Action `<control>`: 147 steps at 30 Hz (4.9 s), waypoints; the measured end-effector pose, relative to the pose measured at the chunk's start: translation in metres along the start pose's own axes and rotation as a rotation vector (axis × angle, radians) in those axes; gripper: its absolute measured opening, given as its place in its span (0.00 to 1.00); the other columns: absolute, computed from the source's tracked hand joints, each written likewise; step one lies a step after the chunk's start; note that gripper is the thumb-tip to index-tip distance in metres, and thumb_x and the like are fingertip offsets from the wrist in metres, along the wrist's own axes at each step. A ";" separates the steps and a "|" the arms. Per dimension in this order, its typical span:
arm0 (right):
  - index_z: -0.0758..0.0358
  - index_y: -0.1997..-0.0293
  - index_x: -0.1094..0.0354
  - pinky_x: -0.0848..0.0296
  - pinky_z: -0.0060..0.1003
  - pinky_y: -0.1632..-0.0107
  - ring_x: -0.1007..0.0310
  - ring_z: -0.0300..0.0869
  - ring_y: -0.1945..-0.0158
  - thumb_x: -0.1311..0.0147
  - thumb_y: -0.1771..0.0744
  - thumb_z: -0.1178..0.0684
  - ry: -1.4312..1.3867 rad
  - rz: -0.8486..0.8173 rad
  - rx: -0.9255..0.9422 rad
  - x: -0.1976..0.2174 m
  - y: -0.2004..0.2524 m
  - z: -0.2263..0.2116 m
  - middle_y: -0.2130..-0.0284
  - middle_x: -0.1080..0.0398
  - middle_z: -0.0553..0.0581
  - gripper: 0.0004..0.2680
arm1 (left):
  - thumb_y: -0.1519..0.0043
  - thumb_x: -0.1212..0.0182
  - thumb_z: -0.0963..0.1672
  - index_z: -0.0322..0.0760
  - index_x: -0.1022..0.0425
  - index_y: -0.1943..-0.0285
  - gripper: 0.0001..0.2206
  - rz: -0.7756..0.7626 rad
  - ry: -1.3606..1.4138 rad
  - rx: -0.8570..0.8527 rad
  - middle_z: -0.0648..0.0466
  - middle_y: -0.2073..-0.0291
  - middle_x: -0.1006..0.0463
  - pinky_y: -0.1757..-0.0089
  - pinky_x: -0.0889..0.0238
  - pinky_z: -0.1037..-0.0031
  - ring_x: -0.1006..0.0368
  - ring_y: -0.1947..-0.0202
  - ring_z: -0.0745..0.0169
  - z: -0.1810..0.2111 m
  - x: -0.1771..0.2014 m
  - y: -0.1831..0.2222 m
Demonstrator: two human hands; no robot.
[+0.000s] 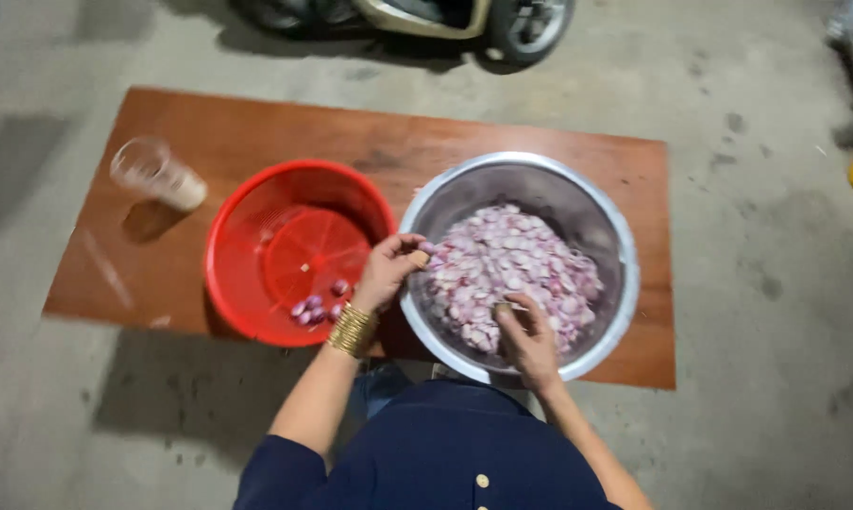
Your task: The person peels small red onions one by one using a knife and places the peeled onions into a metal bowl. The person repeatedly picks onions from a red basket, peels them over the bowl, and discards the skins into the bowl.
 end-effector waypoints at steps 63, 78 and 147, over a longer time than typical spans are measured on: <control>0.55 0.46 0.23 0.22 0.38 0.57 0.24 0.38 0.60 0.36 0.34 0.53 0.165 0.117 0.214 0.008 0.019 -0.024 0.64 0.21 0.57 0.12 | 0.47 0.31 0.38 0.34 0.22 0.53 0.13 -0.042 0.117 0.187 0.53 0.70 0.21 0.64 0.25 0.78 0.23 0.69 0.66 -0.033 -0.104 -0.016; 0.59 0.46 0.24 0.29 0.28 0.77 0.30 0.36 0.81 0.39 0.33 0.56 0.115 0.115 0.232 0.012 0.002 -0.023 0.70 0.23 0.58 0.10 | 0.48 0.30 0.38 0.37 0.21 0.53 0.14 -0.077 0.082 0.153 0.53 0.66 0.20 0.61 0.27 0.78 0.24 0.65 0.70 -0.041 -0.110 -0.021; 0.57 0.48 0.22 0.22 0.37 0.57 0.24 0.38 0.60 0.36 0.34 0.54 0.188 0.216 0.215 0.027 0.022 -0.021 0.64 0.20 0.58 0.10 | 0.48 0.34 0.36 0.31 0.24 0.63 0.07 -0.030 0.288 0.348 0.51 0.75 0.27 0.67 0.25 0.73 0.26 0.71 0.61 -0.047 -0.149 0.010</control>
Point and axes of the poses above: each hand's wrist, its own y-axis away from the middle knuckle, its own x-axis out of the back of the hand, z = x × y, the point moved 2 cm from there along -y, towards the middle knuckle
